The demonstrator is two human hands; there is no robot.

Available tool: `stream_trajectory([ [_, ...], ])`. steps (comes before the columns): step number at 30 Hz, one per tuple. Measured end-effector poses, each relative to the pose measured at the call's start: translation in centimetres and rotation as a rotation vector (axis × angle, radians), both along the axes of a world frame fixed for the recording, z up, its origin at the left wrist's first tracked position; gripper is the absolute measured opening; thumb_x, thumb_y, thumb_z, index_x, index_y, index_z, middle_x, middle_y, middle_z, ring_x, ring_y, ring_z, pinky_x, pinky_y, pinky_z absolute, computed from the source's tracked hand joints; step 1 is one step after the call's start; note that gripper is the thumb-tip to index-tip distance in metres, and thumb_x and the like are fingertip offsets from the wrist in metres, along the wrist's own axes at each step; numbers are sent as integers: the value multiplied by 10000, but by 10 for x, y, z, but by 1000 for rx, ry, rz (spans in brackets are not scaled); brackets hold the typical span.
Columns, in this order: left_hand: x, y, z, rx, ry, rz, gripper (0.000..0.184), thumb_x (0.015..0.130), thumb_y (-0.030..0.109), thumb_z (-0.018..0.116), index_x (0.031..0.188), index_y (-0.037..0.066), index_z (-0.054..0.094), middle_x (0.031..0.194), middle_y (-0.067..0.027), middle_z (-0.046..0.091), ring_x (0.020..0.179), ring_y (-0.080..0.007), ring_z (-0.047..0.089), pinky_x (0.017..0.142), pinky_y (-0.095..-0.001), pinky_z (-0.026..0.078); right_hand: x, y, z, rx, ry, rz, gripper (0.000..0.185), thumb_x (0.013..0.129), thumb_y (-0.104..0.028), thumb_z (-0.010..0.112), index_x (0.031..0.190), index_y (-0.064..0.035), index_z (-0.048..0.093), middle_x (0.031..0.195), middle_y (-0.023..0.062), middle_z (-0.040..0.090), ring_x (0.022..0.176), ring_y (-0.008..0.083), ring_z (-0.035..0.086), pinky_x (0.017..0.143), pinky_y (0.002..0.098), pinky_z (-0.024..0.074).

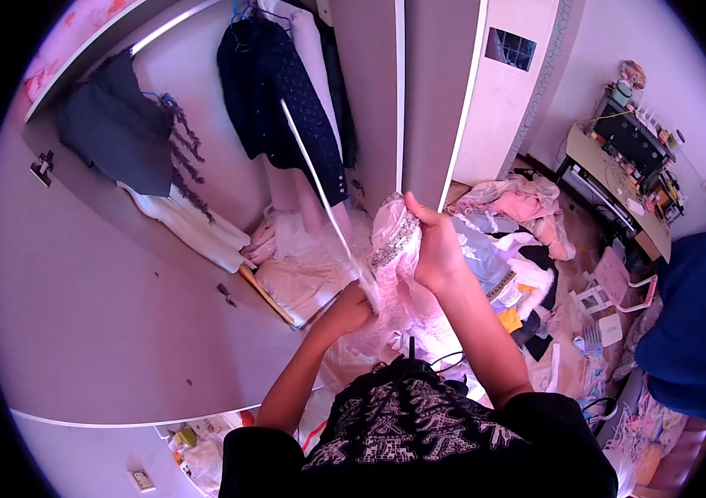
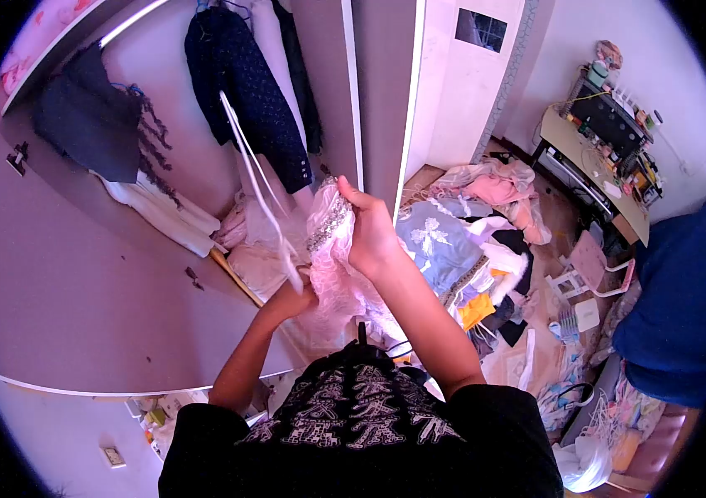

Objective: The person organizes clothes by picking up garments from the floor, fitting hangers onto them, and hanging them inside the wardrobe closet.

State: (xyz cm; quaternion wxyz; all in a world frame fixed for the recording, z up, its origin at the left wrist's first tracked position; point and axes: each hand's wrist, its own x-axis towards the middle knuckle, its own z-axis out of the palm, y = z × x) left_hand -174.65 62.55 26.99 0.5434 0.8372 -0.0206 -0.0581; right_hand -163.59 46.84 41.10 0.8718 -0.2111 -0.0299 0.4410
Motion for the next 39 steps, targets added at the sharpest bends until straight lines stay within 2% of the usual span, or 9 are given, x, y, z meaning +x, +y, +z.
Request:
stream_trajectory([
  [4, -10, -2, 18, -389, 80, 88, 227, 940, 111, 472, 1110, 9, 581, 1081, -20, 625, 991, -147, 560, 899, -297, 420, 15, -14, 1, -127, -91, -114, 236, 940, -281, 552, 924, -61, 635, 845, 75, 688, 749, 219, 671, 719, 376, 555],
  [7, -16, 28, 17, -465, -16, -38, 163, 963, 120, 445, 1004, 24, 570, 1014, 8, 595, 939, -109, 536, 878, -263, 402, 20, -35, 6, -108, -133, -157, 208, 924, -265, 576, 905, -66, 631, 821, 70, 682, 737, 210, 670, 700, 380, 560],
  [11, -29, 10, 41, -469, -145, 201, 129, 948, 149, 475, 911, 38, 529, 878, -8, 521, 827, -101, 519, 785, -220, 384, 24, -46, 1, -182, -150, -183, 168, 905, -231, 596, 903, -66, 628, 820, 68, 675, 727, 204, 666, 686, 372, 561],
  [15, -26, 7, 17, -379, -353, 246, 67, 912, 45, 492, 975, 28, 504, 838, -16, 519, 776, -85, 500, 704, -214, 383, 15, -40, -5, -221, -125, -185, 145, 893, -216, 613, 880, -72, 618, 802, 58, 663, 720, 184, 656, 681, 341, 553],
  [21, -25, -20, 40, -620, -421, 408, 132, 894, 12, 551, 983, 57, 464, 743, -3, 494, 663, -52, 495, 569, -192, 379, 15, -24, -29, -180, -136, -42, 173, 885, -211, 610, 915, -41, 622, 830, 90, 675, 723, 212, 662, 709, 365, 556],
  [26, -29, -13, 37, -559, -461, 487, 169, 946, 192, 583, 952, 53, 487, 679, 17, 478, 636, -47, 469, 557, -200, 366, 5, -19, -15, -203, -121, 1, 169, 873, -219, 632, 905, -54, 628, 776, 67, 661, 695, 187, 655, 681, 333, 549],
  [28, -33, -4, 36, -405, -298, 299, 365, 994, 363, 489, 813, 48, 523, 654, 17, 471, 628, -68, 444, 569, -234, 363, 8, -17, -23, -216, -139, -19, 188, 876, -224, 625, 917, -41, 628, 778, 73, 662, 705, 187, 660, 702, 333, 555],
  [31, -25, 6, 24, -267, -149, 428, 537, 1015, 452, 380, 694, 46, 523, 643, 13, 475, 617, -88, 423, 577, -261, 360, 5, -17, -24, -234, -163, -80, 203, 885, -235, 610, 919, -37, 631, 774, 73, 659, 705, 188, 660, 708, 329, 554],
  [39, -18, 19, 48, 145, 28, 320, 547, 1022, 412, 347, 636, 49, 484, 587, -6, 451, 551, -86, 419, 523, -268, 332, 5, -25, -21, -386, -175, -96, 562, 902, -513, 561, 1097, 13, 596, 1007, 134, 673, 921, 224, 658, 831, 365, 532],
])
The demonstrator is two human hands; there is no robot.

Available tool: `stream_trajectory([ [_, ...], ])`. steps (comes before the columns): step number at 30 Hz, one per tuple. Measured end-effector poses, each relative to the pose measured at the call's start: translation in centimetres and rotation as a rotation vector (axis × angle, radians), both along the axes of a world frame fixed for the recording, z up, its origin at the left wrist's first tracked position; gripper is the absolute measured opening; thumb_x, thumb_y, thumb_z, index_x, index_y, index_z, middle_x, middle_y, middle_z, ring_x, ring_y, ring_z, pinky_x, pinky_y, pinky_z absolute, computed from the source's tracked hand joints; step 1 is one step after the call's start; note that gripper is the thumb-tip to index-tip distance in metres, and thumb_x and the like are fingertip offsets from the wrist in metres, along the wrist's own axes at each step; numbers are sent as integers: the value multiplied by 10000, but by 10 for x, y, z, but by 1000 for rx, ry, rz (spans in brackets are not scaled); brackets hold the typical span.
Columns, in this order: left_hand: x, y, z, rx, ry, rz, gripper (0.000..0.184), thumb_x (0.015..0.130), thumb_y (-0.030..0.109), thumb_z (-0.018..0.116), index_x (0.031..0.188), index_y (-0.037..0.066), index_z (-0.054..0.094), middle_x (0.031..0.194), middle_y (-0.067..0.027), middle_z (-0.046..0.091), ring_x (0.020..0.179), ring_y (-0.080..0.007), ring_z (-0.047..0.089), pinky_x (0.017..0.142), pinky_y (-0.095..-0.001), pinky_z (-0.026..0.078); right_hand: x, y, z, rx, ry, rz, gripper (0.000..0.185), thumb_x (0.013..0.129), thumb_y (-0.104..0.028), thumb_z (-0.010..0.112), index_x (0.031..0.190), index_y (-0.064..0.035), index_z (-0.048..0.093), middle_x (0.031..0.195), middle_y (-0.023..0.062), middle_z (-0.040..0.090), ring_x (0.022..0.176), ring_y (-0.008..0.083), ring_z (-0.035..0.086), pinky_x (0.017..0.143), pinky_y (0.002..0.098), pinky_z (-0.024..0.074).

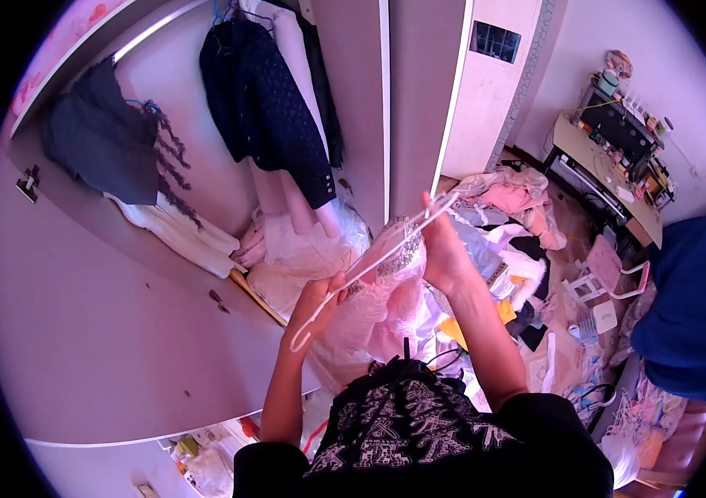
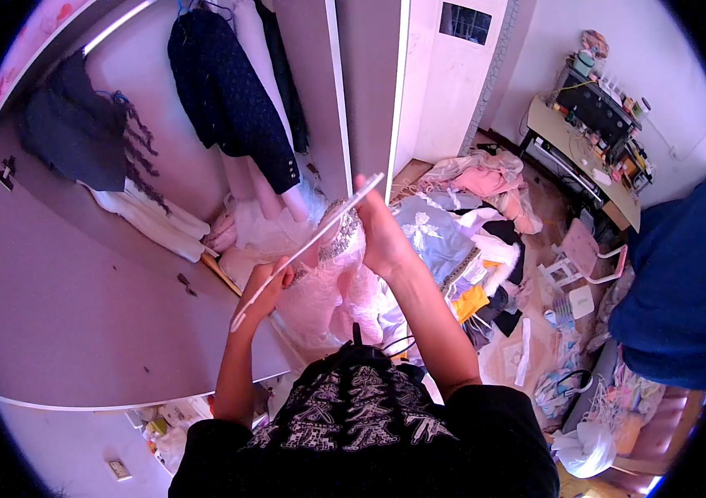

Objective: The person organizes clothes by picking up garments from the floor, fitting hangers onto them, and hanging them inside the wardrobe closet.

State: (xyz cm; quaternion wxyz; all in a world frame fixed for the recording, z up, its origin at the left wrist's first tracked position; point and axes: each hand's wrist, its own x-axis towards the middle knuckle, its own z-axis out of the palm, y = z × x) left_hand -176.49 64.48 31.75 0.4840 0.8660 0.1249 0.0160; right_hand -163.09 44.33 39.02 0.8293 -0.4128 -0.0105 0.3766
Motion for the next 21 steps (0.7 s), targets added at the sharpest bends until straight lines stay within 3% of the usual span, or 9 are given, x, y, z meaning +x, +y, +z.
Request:
stream_trajectory([
  [3, 4, 8, -9, 23, -150, -78, 539, 1024, 415, 335, 660, 50, 495, 586, 1, 438, 552, -88, 419, 542, -248, 337, -3, -6, 20, 229, 62, 126, 744, 876, -689, 451, 1165, -7, 517, 1077, 115, 621, 908, 239, 630, 803, 368, 525],
  [6, 9, 10, -11, -267, -24, -62, 546, 1025, 447, 340, 669, 53, 467, 578, 0, 430, 536, -132, 409, 566, -282, 358, -4, -13, 16, 158, -190, 82, 618, 915, -593, 498, 1082, 0, 550, 914, 94, 609, 831, 180, 618, 776, 308, 519],
  [7, 13, 10, -12, -611, -125, -75, 548, 1022, 467, 335, 646, 79, 428, 566, 16, 387, 517, -117, 362, 540, -269, 315, -5, -9, 13, 33, -266, -8, 459, 926, -475, 568, 1024, -26, 576, 878, 58, 614, 789, 133, 608, 720, 278, 508],
  [8, 18, 9, -11, -951, -235, -86, 553, 1020, 487, 331, 623, 105, 388, 555, 31, 344, 499, -103, 315, 514, -256, 272, -9, -3, 12, 28, -262, 0, 459, 926, -475, 568, 1024, -26, 576, 878, 58, 614, 789, 133, 608, 720, 278, 508],
  [9, 22, -1, 1, -1138, -270, -22, 562, 1000, 547, 299, 607, 145, 310, 503, 50, 205, 450, -88, 161, 469, -274, 182, -13, 3, 12, 31, -236, 9, 390, 919, -416, 602, 1010, -37, 587, 858, 42, 612, 766, 118, 600, 699, 264, 499],
  [11, 25, -3, 10, -1226, -322, -59, 571, 1000, 555, 280, 604, 145, 311, 492, 51, 206, 438, -87, 149, 466, -272, 182, -13, 9, 3, 76, -223, 40, 259, 908, -291, 644, 997, -52, 601, 834, 23, 616, 726, 109, 602, 668, 245, 497],
  [15, 27, -11, 1, -1373, -361, -242, 597, 995, 578, 246, 593, 142, 312, 474, 49, 216, 418, -88, 135, 466, -264, 188, -8, 6, -4, 118, -57, -41, 145, 910, -203, 616, 945, -65, 593, 810, 48, 633, 684, 143, 632, 609, 290, 524],
  [19, 17, -23, -14, -1474, -396, -308, 611, 979, 610, 250, 587, 142, 290, 473, 52, 206, 420, -92, 139, 466, -265, 185, 1, -10, -1, 243, -2, -97, 155, 903, -192, 616, 965, -51, 603, 815, 77, 654, 720, 184, 657, 647, 326, 558],
  [21, 8, -34, -33, -1439, -279, -275, 606, 992, 576, 296, 600, 120, 374, 491, 46, 275, 448, -89, 251, 480, -260, 261, 5, -16, -1, 231, -12, -142, 158, 911, -198, 603, 965, -50, 603, 818, 77, 655, 725, 183, 656, 653, 323, 558],
])
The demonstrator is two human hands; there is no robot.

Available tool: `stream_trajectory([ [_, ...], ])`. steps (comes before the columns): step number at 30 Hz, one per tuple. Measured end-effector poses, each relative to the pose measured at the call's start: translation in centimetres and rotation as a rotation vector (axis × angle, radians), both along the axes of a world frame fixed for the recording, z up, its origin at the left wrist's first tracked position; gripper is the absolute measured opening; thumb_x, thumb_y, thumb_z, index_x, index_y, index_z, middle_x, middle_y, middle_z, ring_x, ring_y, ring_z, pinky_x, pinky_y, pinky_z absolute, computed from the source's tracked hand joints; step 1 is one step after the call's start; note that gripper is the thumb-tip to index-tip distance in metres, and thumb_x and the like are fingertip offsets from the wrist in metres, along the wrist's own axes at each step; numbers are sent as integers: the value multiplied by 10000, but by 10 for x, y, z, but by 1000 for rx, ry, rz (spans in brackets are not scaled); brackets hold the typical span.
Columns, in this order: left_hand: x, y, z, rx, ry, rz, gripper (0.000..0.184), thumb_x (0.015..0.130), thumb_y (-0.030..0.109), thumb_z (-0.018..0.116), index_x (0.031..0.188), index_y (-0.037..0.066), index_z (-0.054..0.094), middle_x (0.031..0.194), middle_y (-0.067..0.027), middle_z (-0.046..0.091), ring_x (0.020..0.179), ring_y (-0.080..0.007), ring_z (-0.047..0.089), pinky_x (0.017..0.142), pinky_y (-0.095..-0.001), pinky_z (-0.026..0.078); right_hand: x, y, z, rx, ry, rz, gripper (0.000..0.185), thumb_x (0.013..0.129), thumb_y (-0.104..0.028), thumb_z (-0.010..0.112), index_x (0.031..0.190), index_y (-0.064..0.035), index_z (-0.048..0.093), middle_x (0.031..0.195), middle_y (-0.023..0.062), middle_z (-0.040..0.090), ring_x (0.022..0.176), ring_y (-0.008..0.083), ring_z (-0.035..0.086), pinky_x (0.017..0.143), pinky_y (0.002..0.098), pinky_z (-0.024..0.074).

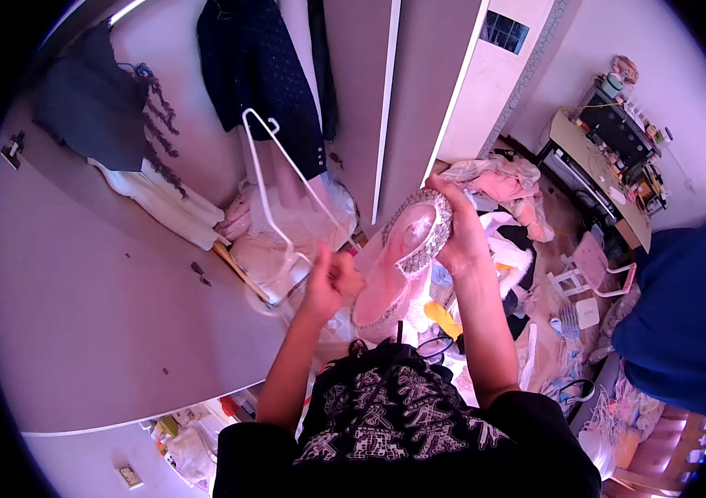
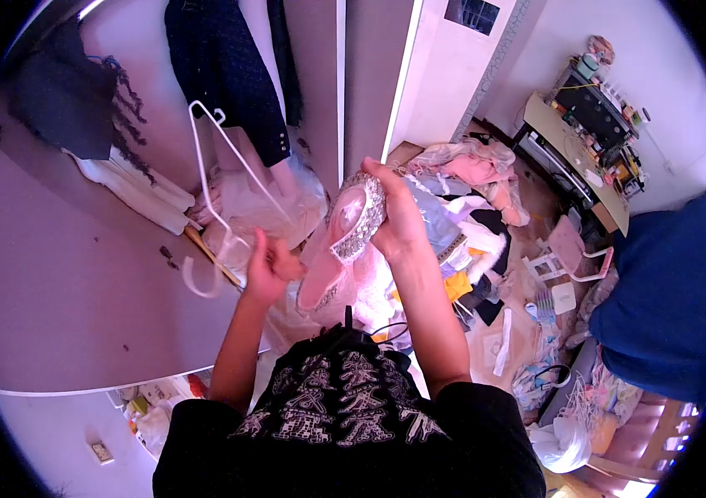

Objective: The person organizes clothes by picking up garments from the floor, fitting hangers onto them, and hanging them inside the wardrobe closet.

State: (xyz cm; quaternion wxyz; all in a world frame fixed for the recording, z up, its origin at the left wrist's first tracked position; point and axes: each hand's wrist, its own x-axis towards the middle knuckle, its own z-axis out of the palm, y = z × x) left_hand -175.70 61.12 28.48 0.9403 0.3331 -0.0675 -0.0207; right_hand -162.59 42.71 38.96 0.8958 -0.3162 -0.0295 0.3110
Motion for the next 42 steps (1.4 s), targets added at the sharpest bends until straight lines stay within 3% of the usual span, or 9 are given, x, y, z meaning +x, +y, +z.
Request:
stream_trajectory([
  [1, -4, -11, 1, -3, 0, -5, 606, 992, 576, 296, 600, 120, 374, 491, 46, 275, 448, -89, 251, 480, -260, 261, 2, -1, 3, -3, -10, -37, 162, 919, -204, 591, 965, -49, 603, 822, 76, 656, 730, 183, 656, 660, 320, 558],
  [3, -9, -36, 3, 957, -82, 54, 550, 1010, 458, 381, 633, 59, 422, 543, -2, 355, 512, -117, 344, 510, -291, 311, 3, -4, 8, -10, -14, -75, 140, 906, -198, 614, 951, -66, 600, 803, 58, 644, 710, 161, 643, 643, 319, 549],
  [7, -5, -31, -4, 787, 89, -277, 442, 998, 334, 444, 698, 10, 469, 604, -26, 420, 587, -119, 408, 559, -296, 362, 8, -11, 11, 61, -79, 36, 187, 933, -252, 574, 920, -66, 587, 780, 34, 612, 686, 142, 616, 629, 293, 534],
  [15, -13, 17, 27, 1382, 9, -301, 239, 925, 164, 568, 985, -63, 614, 706, -98, 593, 697, -102, 528, 650, -305, 450, 10, -13, -9, -282, -67, -114, 469, 932, -522, 530, 1076, -77, 570, 683, -1, 545, 589, 111, 553, 518, 251, 464],
  [17, -15, 16, -7, 1382, -209, -104, 213, 920, 154, 577, 972, -49, 615, 692, -99, 578, 676, -109, 515, 634, -303, 437, 9, -16, -20, 90, -220, 123, 574, 909, -569, 539, 1156, -51, 546, 601, -4, 469, 534, 120, 497, 469, 227, 380],
  [23, -17, 7, 12, 1293, 39, 142, 185, 887, 143, 638, 987, -9, 602, 722, -49, 552, 675, -89, 494, 623, -262, 428, -15, -17, 7, -88, -318, -103, 905, 818, -837, 203, 614, -28, 555, 584, -20, 327, 559, 109, 352, 558, 258, 324],
  [26, -15, 10, 5, 1295, 102, 287, 234, 875, 116, 635, 1075, 17, 565, 769, -48, 559, 665, -83, 504, 616, -256, 429, -18, -13, -1, -40, -594, 60, 812, 786, -876, 216, 599, -99, 358, 643, -1, 372, 627, 144, 381, 588, 263, 314],
  [37, -9, 12, 10, 1407, -20, 707, 355, 738, -76, 443, 1038, -12, 621, 869, -135, 644, 734, -245, 593, 665, -298, 475, -30, -18, 9, -41, -620, 128, 985, 677, -944, 315, 899, -13, 547, 893, 60, 502, 859, 158, 506, 744, 251, 405],
  [42, -15, 22, 25, 1468, -56, 746, 398, 648, -146, 401, 953, -39, 633, 879, -196, 642, 808, -332, 624, 709, -375, 488, -27, -23, 5, -153, -590, 65, 695, 711, -658, 702, 926, -8, 584, 888, 23, 561, 825, 94, 537, 706, 213, 408],
])
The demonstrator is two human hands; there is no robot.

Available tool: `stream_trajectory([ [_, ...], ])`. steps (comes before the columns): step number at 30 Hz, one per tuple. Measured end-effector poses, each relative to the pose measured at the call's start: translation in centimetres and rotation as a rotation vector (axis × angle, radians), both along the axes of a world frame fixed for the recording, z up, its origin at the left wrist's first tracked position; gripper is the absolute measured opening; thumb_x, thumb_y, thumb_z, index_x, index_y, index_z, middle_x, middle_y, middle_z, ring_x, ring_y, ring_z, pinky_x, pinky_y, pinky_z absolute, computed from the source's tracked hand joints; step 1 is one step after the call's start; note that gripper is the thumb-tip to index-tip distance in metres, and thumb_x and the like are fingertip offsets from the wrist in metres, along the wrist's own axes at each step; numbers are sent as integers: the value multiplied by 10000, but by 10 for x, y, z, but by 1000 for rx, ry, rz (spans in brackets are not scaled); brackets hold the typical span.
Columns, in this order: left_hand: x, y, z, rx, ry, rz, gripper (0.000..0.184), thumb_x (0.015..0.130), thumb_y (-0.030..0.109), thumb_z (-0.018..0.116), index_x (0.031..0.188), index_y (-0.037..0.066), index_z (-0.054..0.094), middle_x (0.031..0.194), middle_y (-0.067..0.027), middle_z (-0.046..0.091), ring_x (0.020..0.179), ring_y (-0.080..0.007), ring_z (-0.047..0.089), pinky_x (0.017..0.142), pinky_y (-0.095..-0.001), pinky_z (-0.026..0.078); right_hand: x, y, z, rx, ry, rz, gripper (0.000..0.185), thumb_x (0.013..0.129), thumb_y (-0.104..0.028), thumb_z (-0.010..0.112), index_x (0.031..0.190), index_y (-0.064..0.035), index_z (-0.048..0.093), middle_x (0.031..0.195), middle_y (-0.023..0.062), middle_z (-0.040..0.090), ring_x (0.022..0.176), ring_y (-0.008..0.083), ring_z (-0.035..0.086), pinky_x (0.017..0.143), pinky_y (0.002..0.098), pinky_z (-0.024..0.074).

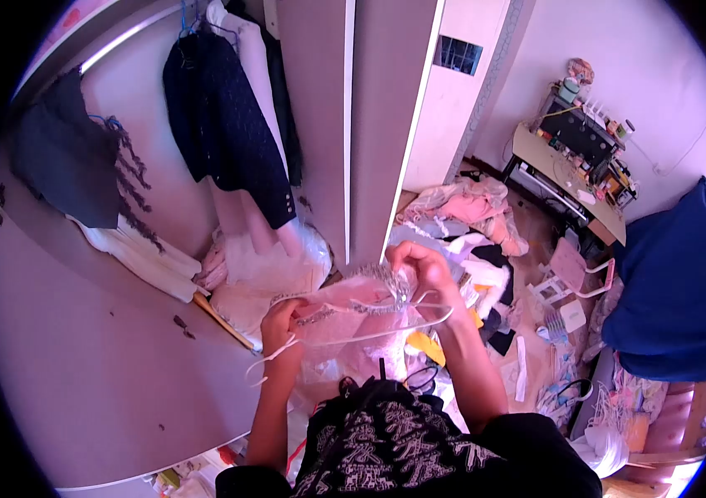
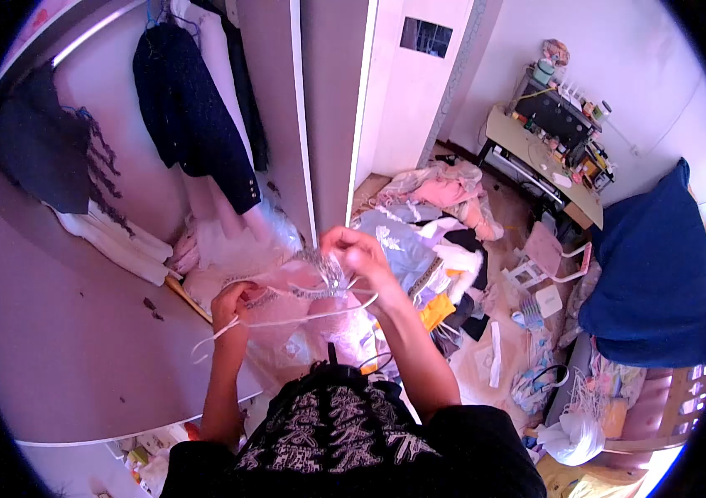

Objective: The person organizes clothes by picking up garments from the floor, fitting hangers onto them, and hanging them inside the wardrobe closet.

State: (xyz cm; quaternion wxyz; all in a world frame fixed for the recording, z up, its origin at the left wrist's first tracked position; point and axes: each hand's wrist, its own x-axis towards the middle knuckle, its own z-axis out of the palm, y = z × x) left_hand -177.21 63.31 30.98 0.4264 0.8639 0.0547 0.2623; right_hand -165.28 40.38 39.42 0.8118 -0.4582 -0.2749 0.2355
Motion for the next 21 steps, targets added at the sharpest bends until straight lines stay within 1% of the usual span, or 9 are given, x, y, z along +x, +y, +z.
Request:
stream_trajectory([
  [3, -3, 6, 17, -39, 32, -37, 338, 657, -110, 454, 927, -31, 641, 878, -189, 656, 811, -328, 631, 735, -371, 488, -5, 9, -7, 61, 118, -259, 272, 892, -229, 681, 725, -44, 573, 657, -47, 511, 596, 22, 459, 526, 198, 336],
  [5, -12, 5, 30, 283, -81, -178, 290, 694, -73, 499, 932, -13, 654, 908, -180, 667, 792, -320, 641, 726, -354, 488, -8, 15, -7, 41, 134, -374, 266, 894, -160, 674, 682, -54, 553, 616, -65, 487, 562, 10, 426, 508, 193, 313],
  [6, -19, 4, 26, 173, -49, -268, 202, 854, 69, 544, 998, 7, 671, 900, -140, 674, 789, -243, 650, 722, -326, 480, -9, 17, -8, 19, 153, -479, 291, 896, -91, 666, 640, -64, 532, 575, -83, 463, 529, -3, 393, 490, 188, 289],
  [7, -23, 1, 21, 175, -45, -272, 202, 854, 69, 544, 998, 7, 671, 900, -140, 674, 789, -243, 650, 722, -326, 480, -9, 19, -10, 21, 157, -483, 291, 896, -91, 666, 640, -64, 532, 575, -83, 463, 529, -3, 393, 490, 188, 289],
  [9, -33, -4, 3, -661, 247, -563, 347, 974, 302, 509, 1086, 11, 662, 874, -102, 673, 763, -157, 616, 728, -317, 471, -7, 23, -17, -77, 37, -638, 317, 891, -126, 686, 629, -73, 515, 565, -83, 461, 536, -9, 376, 488, 191, 284],
  [10, -36, -3, -5, -632, 395, -583, 491, 998, 432, 443, 1136, 2, 635, 828, -89, 661, 764, -110, 565, 722, -308, 464, -5, 23, -19, -163, -12, -665, 313, 898, -138, 681, 635, -70, 525, 572, -76, 474, 525, -4, 370, 475, 197, 277],
  [13, -38, -10, -1, -274, 501, -430, 417, 999, 353, 467, 1145, -7, 618, 783, -95, 647, 747, -119, 547, 699, -303, 460, 17, 15, -13, -208, -11, -653, 351, 912, -163, 666, 617, -84, 493, 560, -73, 440, 510, 11, 376, 460, 209, 304],
  [15, -37, -9, 6, -198, 613, -366, 372, 998, 310, 478, 1102, -21, 611, 755, -89, 623, 740, -125, 545, 688, -303, 458, 26, 8, -3, -76, 380, -341, 384, 931, -216, 639, 620, -129, 430, 555, -55, 366, 468, 63, 363, 467, 233, 384],
  [21, -35, 13, -29, -773, 132, -239, 380, 1000, 307, 451, 801, 4, 566, 682, 5, 547, 620, -88, 487, 596, -239, 400, 49, 10, -28, 49, 572, -218, 363, 942, -292, 615, 661, -150, 434, 568, -66, 329, 473, 64, 315, 450, 252, 316],
])
